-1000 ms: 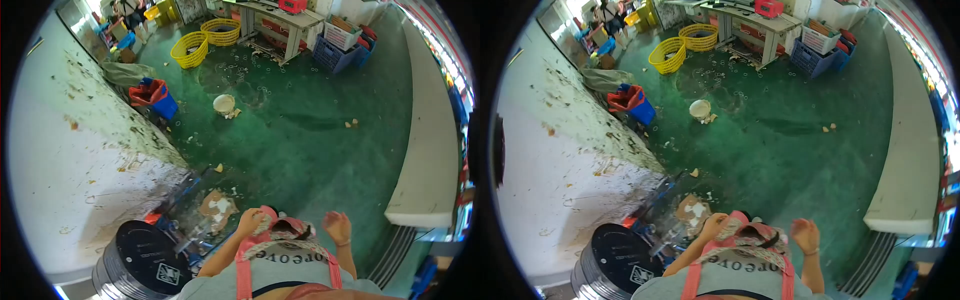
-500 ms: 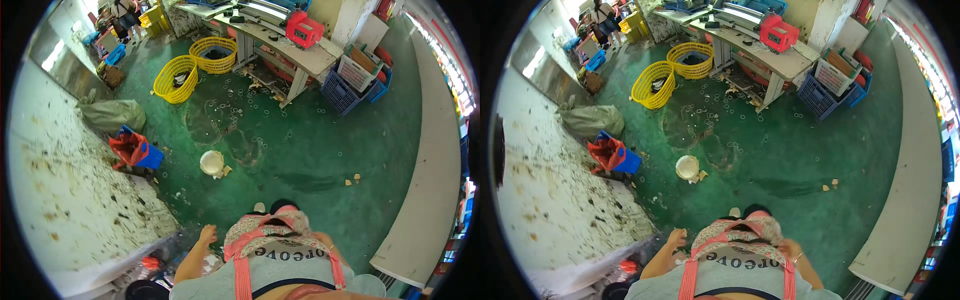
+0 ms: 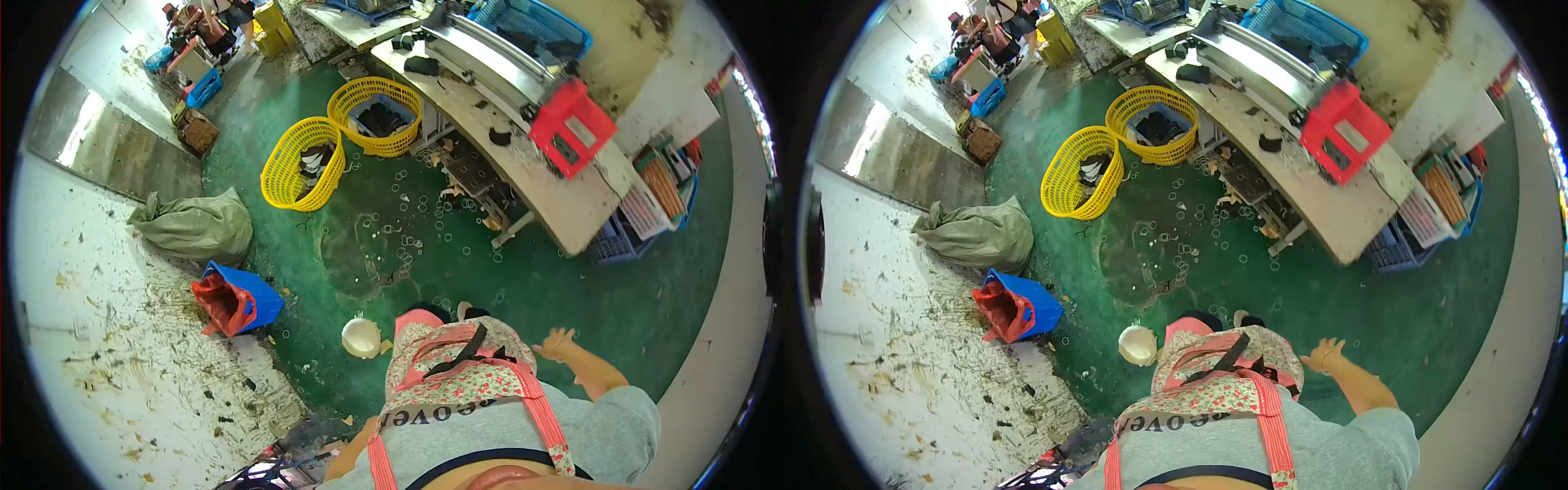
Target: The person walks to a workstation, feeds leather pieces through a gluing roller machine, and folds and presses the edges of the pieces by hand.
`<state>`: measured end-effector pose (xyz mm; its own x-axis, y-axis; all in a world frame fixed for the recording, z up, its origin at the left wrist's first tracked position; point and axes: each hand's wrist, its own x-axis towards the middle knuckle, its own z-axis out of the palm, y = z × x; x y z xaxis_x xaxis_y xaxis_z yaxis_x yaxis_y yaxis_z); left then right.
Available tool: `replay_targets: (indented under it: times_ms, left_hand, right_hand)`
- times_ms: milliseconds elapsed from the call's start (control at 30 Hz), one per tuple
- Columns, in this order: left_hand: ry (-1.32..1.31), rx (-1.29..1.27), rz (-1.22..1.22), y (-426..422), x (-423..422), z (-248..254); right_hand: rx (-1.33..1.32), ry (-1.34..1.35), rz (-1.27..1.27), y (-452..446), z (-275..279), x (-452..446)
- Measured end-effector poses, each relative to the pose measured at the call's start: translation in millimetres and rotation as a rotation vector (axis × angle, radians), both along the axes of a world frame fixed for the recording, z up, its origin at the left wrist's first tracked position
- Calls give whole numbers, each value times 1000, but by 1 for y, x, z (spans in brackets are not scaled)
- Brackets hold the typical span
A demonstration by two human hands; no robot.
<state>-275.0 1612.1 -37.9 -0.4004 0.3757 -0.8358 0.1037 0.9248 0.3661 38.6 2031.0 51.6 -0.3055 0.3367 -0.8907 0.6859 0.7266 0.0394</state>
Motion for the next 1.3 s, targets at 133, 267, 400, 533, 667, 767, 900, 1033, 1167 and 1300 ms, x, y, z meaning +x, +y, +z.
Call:
replay_targets:
  times_ms: [133, 267, 400, 533, 667, 767, 900, 1033, 1167, 1300]
  left_hand:
    - [-89, -196, -104, 41, -76, -20]
    - [142, -56, -601, 162, -229, -64]
    - [548, 291, -460, 434, -410, -48]
    - [548, 698, -426, 721, -493, 9]
    - [562, 986, -347, 904, -506, 25]
    - [674, 1020, -471, 979, -518, 34]
    - [743, 961, -697, 1015, -530, 17]
    - [584, 887, -760, 1034, -538, 6]
    - [457, 961, -684, 1030, -537, 26]
    - [324, 799, -824, 1018, -540, 23]
  right_hand:
    - [164, 526, -258, 152, -23, -105]
    - [120, 1005, -591, 235, -44, -258]
    - [148, 1137, -711, 275, -20, -371]
    - [66, 1169, -929, 329, 8, -460]
    - [169, 1262, -895, 393, -1, -517]
    - [88, 1246, -1062, 451, -9, -564]
    - [-111, 1184, -1350, 528, -46, -627]
    - [-184, 1221, -1648, 576, -59, -674]
    - [-18, 1157, -1725, 585, -85, -687]
    - [213, 1270, -1715, 582, -84, -702]
